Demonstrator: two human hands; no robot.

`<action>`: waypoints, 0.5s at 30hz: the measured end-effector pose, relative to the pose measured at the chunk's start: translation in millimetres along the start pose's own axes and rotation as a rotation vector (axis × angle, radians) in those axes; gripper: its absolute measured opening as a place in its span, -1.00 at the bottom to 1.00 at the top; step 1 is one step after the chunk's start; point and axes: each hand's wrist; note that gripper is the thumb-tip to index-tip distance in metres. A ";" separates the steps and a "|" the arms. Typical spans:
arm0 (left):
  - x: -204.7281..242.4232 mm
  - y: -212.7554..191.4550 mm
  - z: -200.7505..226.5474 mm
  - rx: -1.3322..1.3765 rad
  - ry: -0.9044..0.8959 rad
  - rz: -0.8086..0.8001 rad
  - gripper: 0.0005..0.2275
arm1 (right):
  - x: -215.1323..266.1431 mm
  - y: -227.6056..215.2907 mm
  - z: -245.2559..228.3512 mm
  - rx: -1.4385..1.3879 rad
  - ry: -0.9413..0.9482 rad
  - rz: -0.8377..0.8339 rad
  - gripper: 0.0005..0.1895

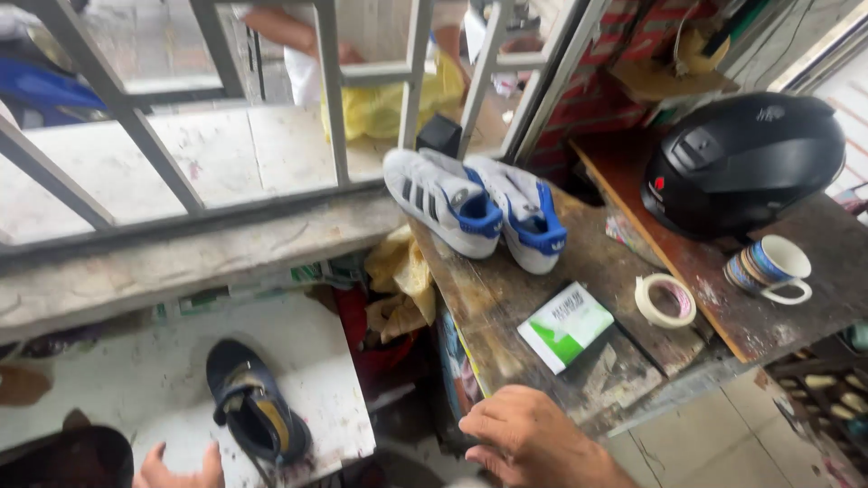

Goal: The person inspects a dark blue shoe, checking the sole and upper, then places it on a shelf. They then pick up a red shoe, inspect its sole and interior, and place it on the shelf. Finally, the person writes on a notepad with a pen.

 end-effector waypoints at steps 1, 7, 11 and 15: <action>10.8 -6.1 11.6 0.000 0.079 0.064 -0.34 | 18.3 9.7 -1.8 -0.040 0.054 0.045 -0.72; 51.7 -55.8 186.7 -0.005 0.060 -0.574 -0.45 | 105.2 38.9 -9.5 -0.221 0.304 0.259 -0.82; 61.8 -31.6 304.8 -0.297 0.504 -1.071 -0.07 | 165.5 37.0 11.4 -0.157 0.267 0.242 -0.77; 89.7 -30.3 447.8 -0.027 0.430 -1.257 -0.05 | 178.7 7.6 20.8 -0.188 0.308 0.223 -0.87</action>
Point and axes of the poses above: each hand's wrist, its own x-axis away from the middle knuckle, its own y-axis out of the palm, z = x × y, and after that the axes turned 8 degrees about -y, right-handed
